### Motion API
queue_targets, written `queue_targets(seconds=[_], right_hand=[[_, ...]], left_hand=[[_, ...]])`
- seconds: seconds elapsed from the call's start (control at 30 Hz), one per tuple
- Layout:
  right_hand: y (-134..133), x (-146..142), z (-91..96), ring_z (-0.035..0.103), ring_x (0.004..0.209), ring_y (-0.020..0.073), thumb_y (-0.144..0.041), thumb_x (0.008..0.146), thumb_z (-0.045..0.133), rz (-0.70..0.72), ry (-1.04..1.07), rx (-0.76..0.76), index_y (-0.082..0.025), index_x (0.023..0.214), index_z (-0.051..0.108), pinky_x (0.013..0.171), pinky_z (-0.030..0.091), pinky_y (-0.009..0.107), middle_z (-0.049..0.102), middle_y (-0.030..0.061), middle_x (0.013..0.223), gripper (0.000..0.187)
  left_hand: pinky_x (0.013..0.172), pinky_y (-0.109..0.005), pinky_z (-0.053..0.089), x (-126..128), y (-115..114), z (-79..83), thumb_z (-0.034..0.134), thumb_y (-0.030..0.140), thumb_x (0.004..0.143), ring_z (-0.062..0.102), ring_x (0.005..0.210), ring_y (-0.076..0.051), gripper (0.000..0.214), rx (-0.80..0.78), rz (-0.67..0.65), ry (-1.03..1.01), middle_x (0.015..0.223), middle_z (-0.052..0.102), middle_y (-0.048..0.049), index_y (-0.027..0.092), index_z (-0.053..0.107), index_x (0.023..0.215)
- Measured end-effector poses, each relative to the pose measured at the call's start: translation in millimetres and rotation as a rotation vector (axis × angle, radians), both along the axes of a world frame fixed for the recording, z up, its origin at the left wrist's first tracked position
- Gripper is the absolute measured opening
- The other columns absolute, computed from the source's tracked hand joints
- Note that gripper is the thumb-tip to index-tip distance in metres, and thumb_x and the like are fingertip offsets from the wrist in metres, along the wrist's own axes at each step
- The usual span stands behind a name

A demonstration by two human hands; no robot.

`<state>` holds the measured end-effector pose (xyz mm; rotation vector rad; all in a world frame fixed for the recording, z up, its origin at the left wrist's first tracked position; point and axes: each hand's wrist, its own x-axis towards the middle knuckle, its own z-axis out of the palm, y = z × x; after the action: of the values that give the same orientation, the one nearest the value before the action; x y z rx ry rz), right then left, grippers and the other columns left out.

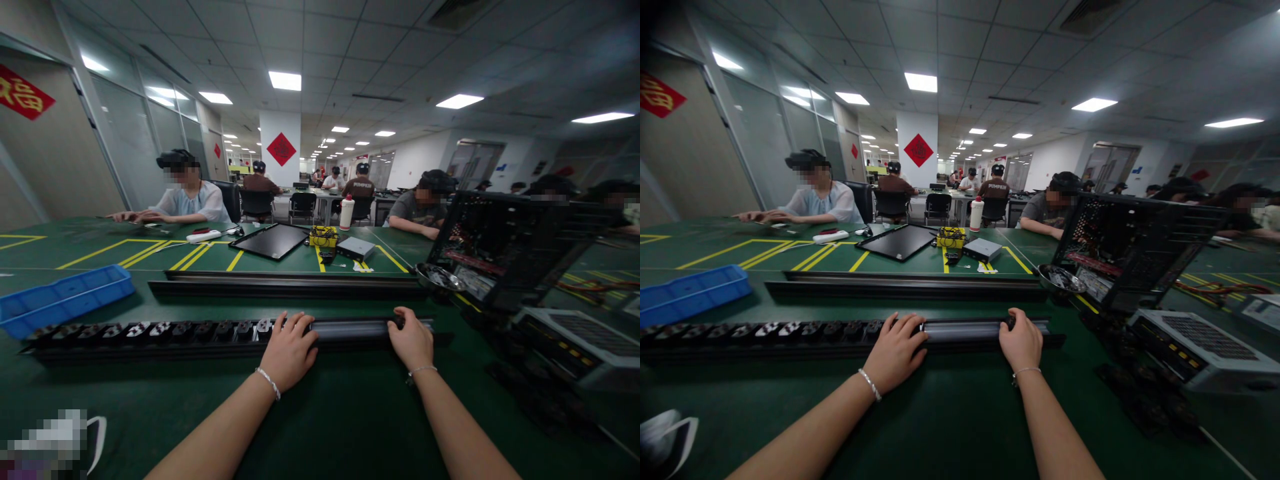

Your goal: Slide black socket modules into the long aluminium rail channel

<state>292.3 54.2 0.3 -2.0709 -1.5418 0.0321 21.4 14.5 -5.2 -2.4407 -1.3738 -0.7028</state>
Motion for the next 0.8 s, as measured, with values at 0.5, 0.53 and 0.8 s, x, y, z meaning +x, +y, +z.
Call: queue_targets(seconds=[0.5,0.53,0.8], right_hand=[[2.5,5.9,-16.7,0.044,0.114,0.0257,-0.04,0.076,0.042,-0.064,-0.11,0.093,-0.021,0.109,0.051,0.103,0.015,0.049,0.057,0.0072,0.114,0.04],[2.5,6.0,-16.4,0.044,0.114,0.0257,-0.04,0.076,0.042,-0.061,-0.108,0.09,-0.021,0.109,0.051,0.103,0.015,0.048,0.057,0.0071,0.113,0.04],[2.0,4.8,-11.4,0.046,0.112,0.0255,-0.039,0.076,0.042,-0.058,-0.1,0.066,-0.021,0.107,0.053,0.101,0.02,0.044,0.058,0.0071,0.112,0.038]], left_hand=[[0.102,-0.052,0.025,-0.2,2.1,-2.4,0.06,0.031,0.076,0.044,0.115,-0.026,0.018,0.029,0.001,0.0,0.119,0.055,-0.0035,0.027,0.061,0.094],[0.102,-0.052,0.025,-0.2,2.1,-2.3,0.06,0.031,0.076,0.044,0.116,-0.026,0.018,0.025,0.001,0.0,0.119,0.055,-0.0035,0.027,0.061,0.094],[0.102,-0.053,0.024,-0.2,1.3,-1.4,0.059,0.031,0.077,0.044,0.116,-0.027,0.018,0.013,0.004,-0.002,0.12,0.055,-0.0038,0.026,0.061,0.094]])
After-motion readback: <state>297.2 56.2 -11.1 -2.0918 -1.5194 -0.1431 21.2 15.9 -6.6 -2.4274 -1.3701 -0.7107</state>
